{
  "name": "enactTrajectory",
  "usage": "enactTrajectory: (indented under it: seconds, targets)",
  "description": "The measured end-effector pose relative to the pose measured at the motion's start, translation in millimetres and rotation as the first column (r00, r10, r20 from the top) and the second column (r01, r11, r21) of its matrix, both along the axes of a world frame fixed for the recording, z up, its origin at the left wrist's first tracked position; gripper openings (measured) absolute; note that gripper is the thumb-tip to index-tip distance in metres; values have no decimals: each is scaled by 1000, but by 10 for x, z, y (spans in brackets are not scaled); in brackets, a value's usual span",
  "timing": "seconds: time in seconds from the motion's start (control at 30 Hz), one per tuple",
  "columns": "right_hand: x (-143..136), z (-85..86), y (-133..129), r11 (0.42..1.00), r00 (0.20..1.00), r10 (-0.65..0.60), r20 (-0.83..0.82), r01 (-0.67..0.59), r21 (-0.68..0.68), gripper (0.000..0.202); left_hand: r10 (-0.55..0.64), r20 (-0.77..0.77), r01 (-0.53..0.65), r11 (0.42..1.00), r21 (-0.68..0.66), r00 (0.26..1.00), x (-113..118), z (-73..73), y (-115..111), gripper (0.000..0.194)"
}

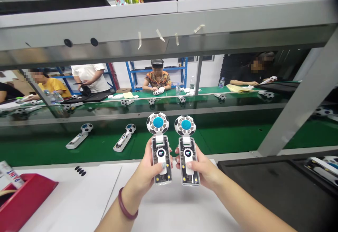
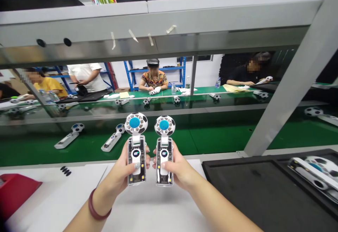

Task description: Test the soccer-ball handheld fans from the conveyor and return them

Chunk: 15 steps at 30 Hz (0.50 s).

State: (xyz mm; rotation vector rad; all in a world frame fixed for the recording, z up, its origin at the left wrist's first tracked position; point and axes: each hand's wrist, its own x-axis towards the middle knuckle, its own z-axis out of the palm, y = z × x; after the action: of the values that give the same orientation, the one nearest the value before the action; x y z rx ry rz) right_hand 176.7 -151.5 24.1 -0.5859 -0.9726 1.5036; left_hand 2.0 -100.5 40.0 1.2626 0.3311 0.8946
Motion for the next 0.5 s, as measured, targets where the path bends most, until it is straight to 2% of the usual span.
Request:
enactTrajectory:
  seconds: [0.17,0.33,0.43,0.5]
  targets:
    - [22,91,-42,999,999,-13,36,12,39,50,-13,-9,13,1000,5,1000,1,47,-18,65]
    - [34,106,-84,997,996,15,91,-22,75,50,-30,29,31,999,-38,999,6,108,-93,72]
    - [20,142,-124,996,989,-65,134,56,67,52,-14,91,18,999,-43,996,-7,162,-151,75]
    - [9,201,-155,988,980,-153,130,156,-15,56,-11,125,17,999,-47,992,-29,199,-172,66]
